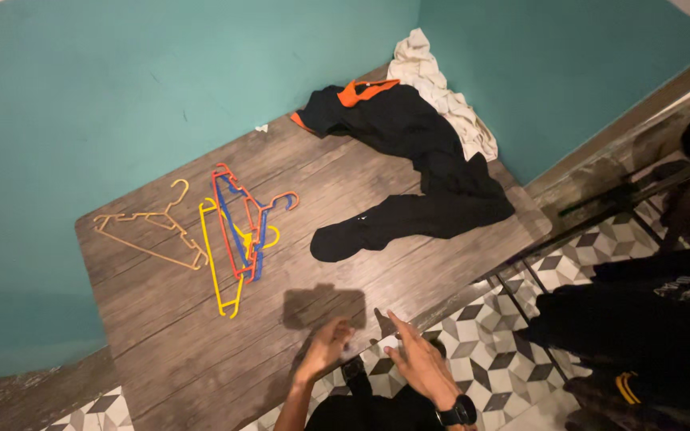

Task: The person lays out three different shirts on a wooden table, smooths them, places each on a plastic hanger, and hangs them on a nearby clothing rack. The shirts include a black graphic tee, a black long-sleeve, and a black polo with orange trim.

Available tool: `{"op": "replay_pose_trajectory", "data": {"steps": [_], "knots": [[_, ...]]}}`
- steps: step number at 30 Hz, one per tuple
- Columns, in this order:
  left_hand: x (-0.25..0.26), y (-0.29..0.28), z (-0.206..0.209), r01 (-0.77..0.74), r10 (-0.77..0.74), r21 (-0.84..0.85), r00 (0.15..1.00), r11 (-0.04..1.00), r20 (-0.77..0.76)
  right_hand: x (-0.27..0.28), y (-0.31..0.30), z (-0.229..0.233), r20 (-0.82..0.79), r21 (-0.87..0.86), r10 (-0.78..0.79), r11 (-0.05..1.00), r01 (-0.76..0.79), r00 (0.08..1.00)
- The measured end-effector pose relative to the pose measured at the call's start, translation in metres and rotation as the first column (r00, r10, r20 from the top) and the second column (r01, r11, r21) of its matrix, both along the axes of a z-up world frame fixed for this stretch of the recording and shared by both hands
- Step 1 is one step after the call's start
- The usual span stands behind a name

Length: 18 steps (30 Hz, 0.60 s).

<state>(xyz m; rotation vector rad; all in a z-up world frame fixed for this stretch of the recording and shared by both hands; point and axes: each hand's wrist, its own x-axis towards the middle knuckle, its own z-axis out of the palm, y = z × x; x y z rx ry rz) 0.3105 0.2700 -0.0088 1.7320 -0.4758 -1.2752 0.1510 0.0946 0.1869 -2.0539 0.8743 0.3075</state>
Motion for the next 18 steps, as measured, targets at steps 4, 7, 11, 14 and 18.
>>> {"op": "replay_pose_trajectory", "data": {"steps": [4,7,11,14,18], "knots": [[-0.001,-0.010,0.002,0.035,-0.051,0.096,0.984,0.995,0.168,-0.008,-0.010,-0.014,-0.106,0.017,-0.046,0.999,0.048,0.993],[-0.004,-0.029,0.003,-0.030,0.031,-0.006,0.957,1.000,0.289,-0.022,-0.026,-0.031,-0.022,0.016,-0.093,0.995,0.094,0.995],[0.009,-0.069,0.021,-0.045,0.020,0.059,0.932,0.997,0.361,-0.024,-0.063,-0.053,-0.175,0.018,-0.129,0.991,0.134,0.976],[0.016,-0.113,0.032,-0.059,-0.057,0.249,0.898,0.967,0.436,-0.020,-0.103,-0.062,0.013,-0.108,-0.054,0.993,0.055,0.998],[0.033,-0.171,0.049,-0.243,-0.018,0.367,0.813,0.898,0.582,0.005,-0.172,-0.065,-0.147,-0.096,-0.010,0.995,-0.004,0.989]]}}
